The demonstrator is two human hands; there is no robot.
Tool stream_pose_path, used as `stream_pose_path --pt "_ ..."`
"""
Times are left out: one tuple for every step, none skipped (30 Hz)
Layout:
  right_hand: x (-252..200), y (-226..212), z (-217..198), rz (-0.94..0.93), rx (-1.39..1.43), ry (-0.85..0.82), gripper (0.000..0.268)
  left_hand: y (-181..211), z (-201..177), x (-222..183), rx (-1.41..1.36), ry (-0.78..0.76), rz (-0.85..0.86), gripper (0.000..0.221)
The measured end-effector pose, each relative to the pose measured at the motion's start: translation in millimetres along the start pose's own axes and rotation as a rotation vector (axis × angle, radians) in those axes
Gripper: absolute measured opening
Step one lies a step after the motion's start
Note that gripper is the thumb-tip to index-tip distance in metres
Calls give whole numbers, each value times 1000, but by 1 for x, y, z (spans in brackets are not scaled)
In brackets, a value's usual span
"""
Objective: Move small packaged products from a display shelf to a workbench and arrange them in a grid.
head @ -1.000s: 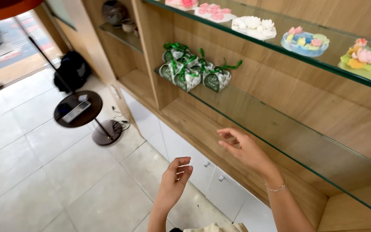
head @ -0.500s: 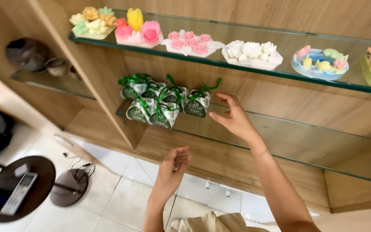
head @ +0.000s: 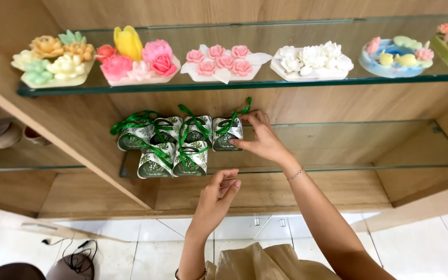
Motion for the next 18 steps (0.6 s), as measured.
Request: stream_pose_path --pt "-3 0 -1 14 -5 14 67 -4 0 1 -5 -20 1 34" --pt "-7 -2 -3 -24 5 25 67 -7 0 1 -17 -23 10 34" --pt "-11 -3 -5 -62 14 34 67 -10 0 1 -30 -25 18 34" --pt "-15 -5 -9 -48 8 45 67 -14 1 2 -36 -43 17 34" --pt "-18 -3 -10 40 71 -12 69 -18 2 2 -66 -49 31 34" --pt "-22 -2 -11 129 136 -69 71 -22 4 2 -96 -55 45 35" --pt "-29 0 -14 143 132 -58 71 -27 5 1 -103 -72 42 35" --pt "-36 0 -18 126 143 -48 69 -30 7 1 -112 -72 51 36" --pt "-42 1 -23 107 152 -34 67 -34 9 2 -121 -73 63 37" --pt "-51 -2 -29 121 146 -20 67 -37 12 3 -129 -93 63 37" --pt "-60 -5 -36 161 173 -22 66 -41 15 4 -135 -92 22 38" --pt "-69 -7 -43 201 200 -23 65 -45 18 5 -140 -91 -19 39" --pt "-79 -6 -50 216 194 0 65 -46 24 6 -147 -119 -16 39" --pt "-89 -4 -57 242 185 28 64 -48 31 7 -141 -145 -53 40" --pt "-99 -2 -65 268 176 60 63 -50 38 8 -132 -175 -89 42" --pt "-110 -2 -74 284 170 87 63 -52 46 10 -138 -207 -84 42" --pt "-122 -1 -83 307 199 99 61 -54 56 11 -207 -232 -69 47" --pt "-136 0 -92 328 228 112 59 -56 66 12 -276 -257 -57 53"
Point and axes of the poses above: each hand's wrist, its own x-axis towards the middle knuckle, its own z-axis out of the palm, y = z × x, the point moved 4 cm from there along x, towards the middle knuckle, and after that the axes turned 13 degrees about z, right-handed, at the moved point
